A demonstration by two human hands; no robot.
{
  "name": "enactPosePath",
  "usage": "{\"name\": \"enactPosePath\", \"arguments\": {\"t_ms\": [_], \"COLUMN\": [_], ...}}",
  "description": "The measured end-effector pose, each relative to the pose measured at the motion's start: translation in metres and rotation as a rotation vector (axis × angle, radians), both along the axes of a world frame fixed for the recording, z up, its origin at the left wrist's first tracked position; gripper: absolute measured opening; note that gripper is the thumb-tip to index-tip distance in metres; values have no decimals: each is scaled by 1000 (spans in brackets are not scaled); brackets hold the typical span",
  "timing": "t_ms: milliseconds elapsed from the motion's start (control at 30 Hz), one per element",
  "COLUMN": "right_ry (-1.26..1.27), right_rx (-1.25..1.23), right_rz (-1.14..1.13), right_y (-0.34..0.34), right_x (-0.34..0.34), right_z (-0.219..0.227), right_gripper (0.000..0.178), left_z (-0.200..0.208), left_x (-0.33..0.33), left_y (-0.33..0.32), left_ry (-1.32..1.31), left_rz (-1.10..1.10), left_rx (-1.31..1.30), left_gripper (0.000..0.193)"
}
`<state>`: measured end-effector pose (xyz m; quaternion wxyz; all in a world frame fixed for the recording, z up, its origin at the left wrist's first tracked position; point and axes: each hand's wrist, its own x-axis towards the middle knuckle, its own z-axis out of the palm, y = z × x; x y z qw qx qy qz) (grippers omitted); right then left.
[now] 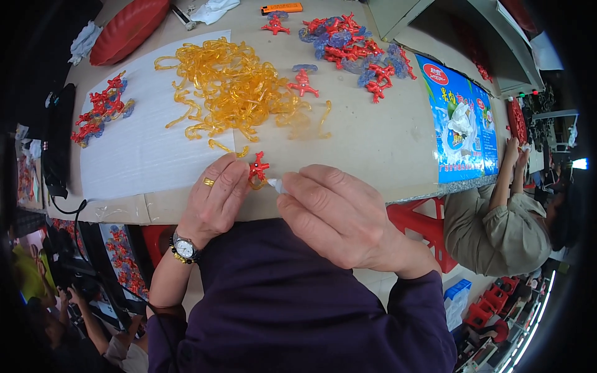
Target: The person applies adhesive from a glue bottle to small red plastic parts and assembles them onto a transparent base.
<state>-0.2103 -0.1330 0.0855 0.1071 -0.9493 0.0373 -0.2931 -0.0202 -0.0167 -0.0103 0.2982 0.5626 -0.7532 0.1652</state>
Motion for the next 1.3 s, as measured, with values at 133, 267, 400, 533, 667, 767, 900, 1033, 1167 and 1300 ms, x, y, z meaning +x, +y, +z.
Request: {"name": "enactPosePath", "arguments": {"t_ms": [133,267,400,533,667,767,900,1033,1167,1300], "right_ry": [8,12,20,23,35,21,-45,-131,-498,-675], "right_rx": [-5,-18,-34,-46,-73,-118,-12,539,1683,2201], "right_rz": [6,16,28,30,47,55,34,-260,-132,27], "right_y": [0,0,0,0,0,-3,-14,-21,-29,-31], "right_x": [1,2,3,4,5,5,0,-11,-10,-8], "right_z": [1,-1,-2,-3,-3,-3,1,-11,-32,-54], "right_gripper": [23,24,25,26,27,24,22,34,39,40], "left_z": [0,-2,0,0,1,2,-2,0,5,14], "left_x": [1,1,-1,-1,-1,-2,1,4,1,-4], "left_y": [1,0,1,1,0,0,1,0,-2,-6], "left_ry": [-4,7,26,57,49,42,27,76,152,300], "left_rz": [-3,-9,-3,0,2,3,6,14,36,67], "left_rx": [3,1,9,28,16,15,10,28,-32,-69], "left_gripper": [19,19,20,21,20,20,21,24,27,29]}}
